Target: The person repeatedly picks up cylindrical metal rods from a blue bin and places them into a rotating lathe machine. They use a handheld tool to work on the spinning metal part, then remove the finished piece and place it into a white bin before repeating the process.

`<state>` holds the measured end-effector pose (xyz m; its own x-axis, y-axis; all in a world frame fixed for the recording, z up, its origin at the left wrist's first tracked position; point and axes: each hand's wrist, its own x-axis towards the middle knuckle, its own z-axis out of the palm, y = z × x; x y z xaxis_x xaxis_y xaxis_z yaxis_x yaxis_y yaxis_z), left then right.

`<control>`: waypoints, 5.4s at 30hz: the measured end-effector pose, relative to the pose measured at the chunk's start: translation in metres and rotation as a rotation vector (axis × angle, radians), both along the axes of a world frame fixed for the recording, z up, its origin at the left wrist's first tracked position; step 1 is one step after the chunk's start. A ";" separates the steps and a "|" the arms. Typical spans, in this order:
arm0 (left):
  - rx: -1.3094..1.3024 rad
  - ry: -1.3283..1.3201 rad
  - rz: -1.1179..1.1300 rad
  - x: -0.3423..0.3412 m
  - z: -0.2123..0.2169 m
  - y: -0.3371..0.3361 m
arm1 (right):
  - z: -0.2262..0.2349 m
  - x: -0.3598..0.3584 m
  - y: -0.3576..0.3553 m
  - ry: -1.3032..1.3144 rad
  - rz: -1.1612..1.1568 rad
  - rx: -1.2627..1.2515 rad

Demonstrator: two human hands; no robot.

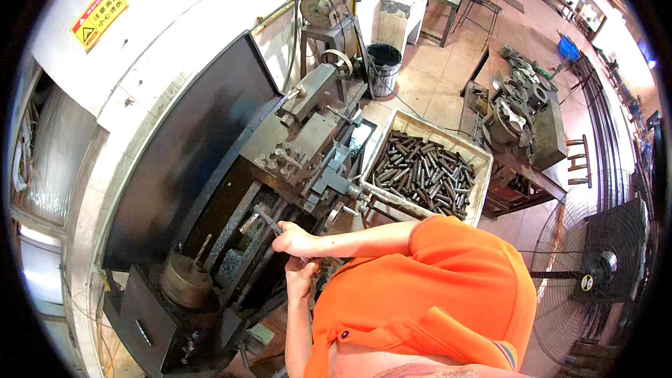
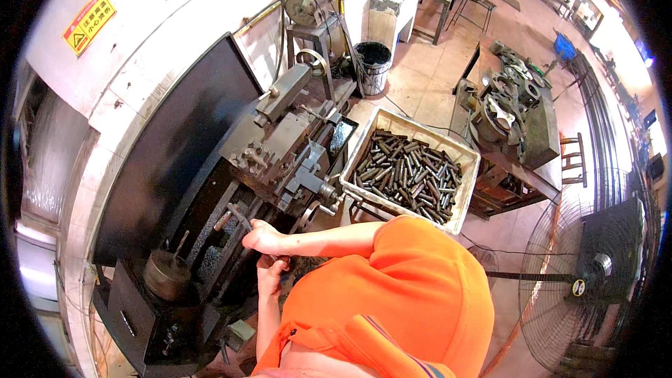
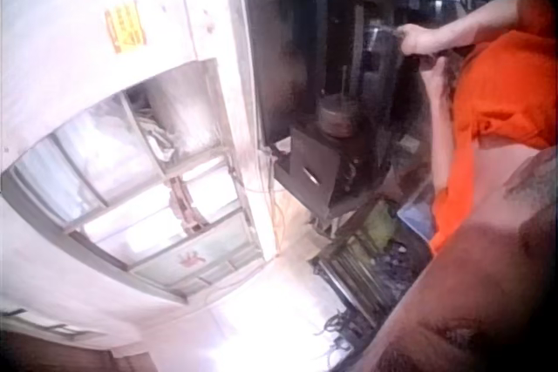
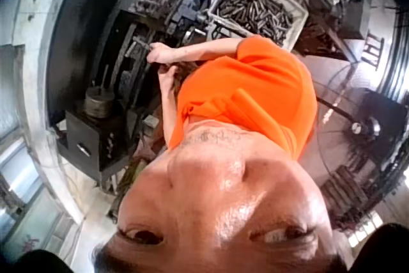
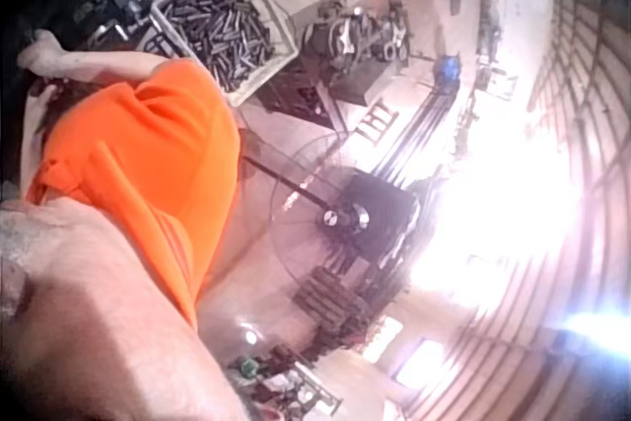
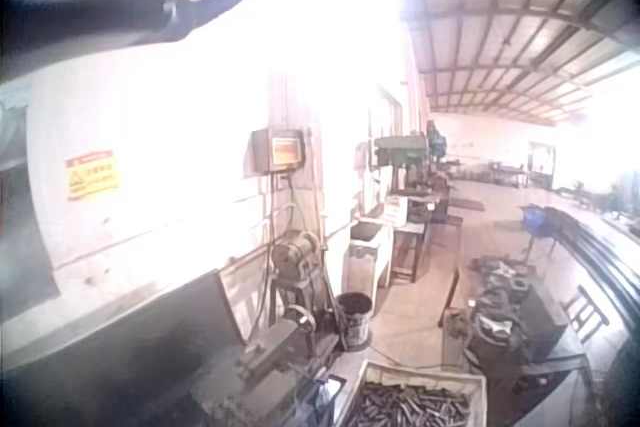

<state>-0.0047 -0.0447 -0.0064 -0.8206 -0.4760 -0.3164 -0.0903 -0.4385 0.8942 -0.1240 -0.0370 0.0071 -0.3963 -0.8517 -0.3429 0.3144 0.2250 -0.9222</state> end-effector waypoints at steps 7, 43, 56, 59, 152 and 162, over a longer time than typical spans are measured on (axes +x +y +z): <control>-0.069 0.060 0.033 0.001 -0.031 -0.013 | 0.050 -0.005 0.001 -0.010 0.077 0.029; 0.099 0.150 0.293 0.040 0.004 -0.059 | 0.027 0.047 -0.093 0.476 0.288 0.026; 0.218 0.298 0.210 0.038 -0.011 -0.063 | 0.027 0.045 -0.087 0.242 0.219 0.147; 0.130 0.160 0.233 0.056 -0.014 -0.067 | 0.024 0.060 -0.094 0.390 0.216 0.101; 0.028 0.190 0.218 0.025 0.017 -0.061 | 0.014 0.026 -0.080 -0.002 0.116 -0.044; -0.985 -0.354 0.088 0.032 -0.008 -0.039 | 0.010 0.033 0.001 -0.047 -0.128 -0.234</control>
<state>0.0268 -0.0840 -0.0142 -0.7069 -0.7068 0.0279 -0.4194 0.4505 0.7881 -0.0913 -0.0356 0.0167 -0.4940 -0.8539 -0.1634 0.3700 -0.0364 -0.9283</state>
